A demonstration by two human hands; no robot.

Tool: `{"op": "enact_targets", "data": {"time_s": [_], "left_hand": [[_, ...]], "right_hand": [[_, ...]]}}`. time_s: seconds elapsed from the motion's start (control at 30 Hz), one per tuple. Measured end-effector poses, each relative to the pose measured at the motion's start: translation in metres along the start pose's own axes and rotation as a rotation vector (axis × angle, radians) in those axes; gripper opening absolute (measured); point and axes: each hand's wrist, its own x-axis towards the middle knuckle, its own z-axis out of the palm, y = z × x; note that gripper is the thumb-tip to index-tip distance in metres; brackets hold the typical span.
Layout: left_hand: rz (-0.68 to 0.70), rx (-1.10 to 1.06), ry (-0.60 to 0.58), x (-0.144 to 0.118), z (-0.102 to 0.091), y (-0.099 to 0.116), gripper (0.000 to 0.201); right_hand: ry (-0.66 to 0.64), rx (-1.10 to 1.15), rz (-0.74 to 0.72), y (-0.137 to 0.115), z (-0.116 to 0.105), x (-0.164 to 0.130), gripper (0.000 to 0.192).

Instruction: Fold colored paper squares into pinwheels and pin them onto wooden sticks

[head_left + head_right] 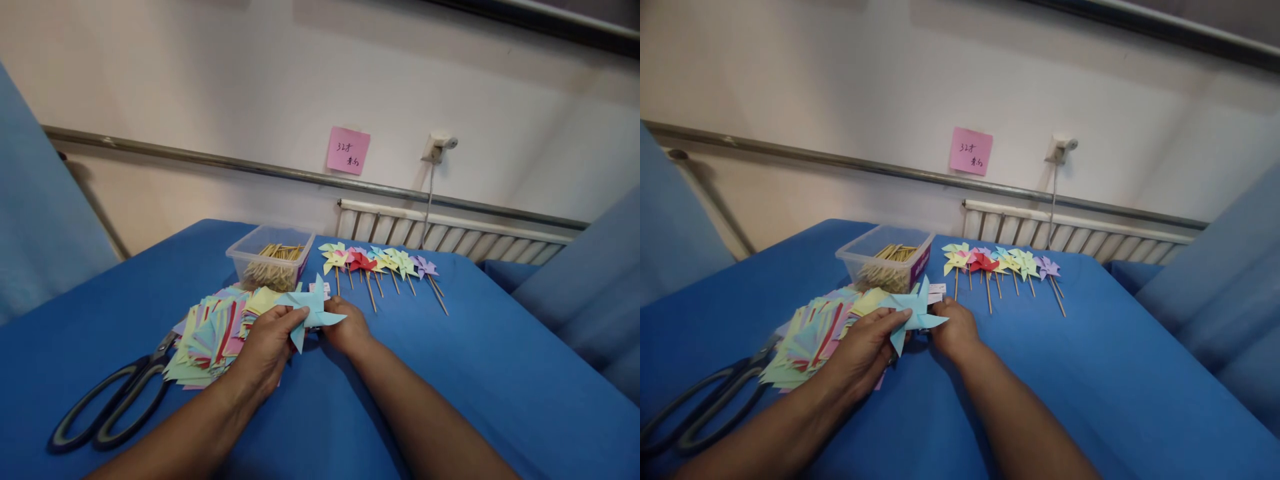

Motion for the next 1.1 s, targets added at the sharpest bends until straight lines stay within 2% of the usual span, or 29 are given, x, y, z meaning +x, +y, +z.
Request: {"op": "enact_targets", "data": {"time_s": [0.33,0.57,0.83,1.1], "left_hand": [[0.009,-0.023,-0.026,0.002,-0.002,-0.004,0.016],[0.036,-0.018,-0.019,0.003,-0.002,-0.003,0.019],[0.036,-0.025,-0.024,0.002,-0.002,-0.001,0.018],[0.046,-0.009,-0.006,0.003,-0.006,-0.004,0.019]], "right_hand": [[-0.03,0.001,-0.007,-0.003,0.0,-0.001,0.022],[-0.015,0.103,0.028,0.0,0.002,-0.003,0.02],[0.037,0.413,0.074,0.013,0.011,0.002,0.012],[0.024,0.75,0.107,0.021,0.018,0.005,0.007]]}}
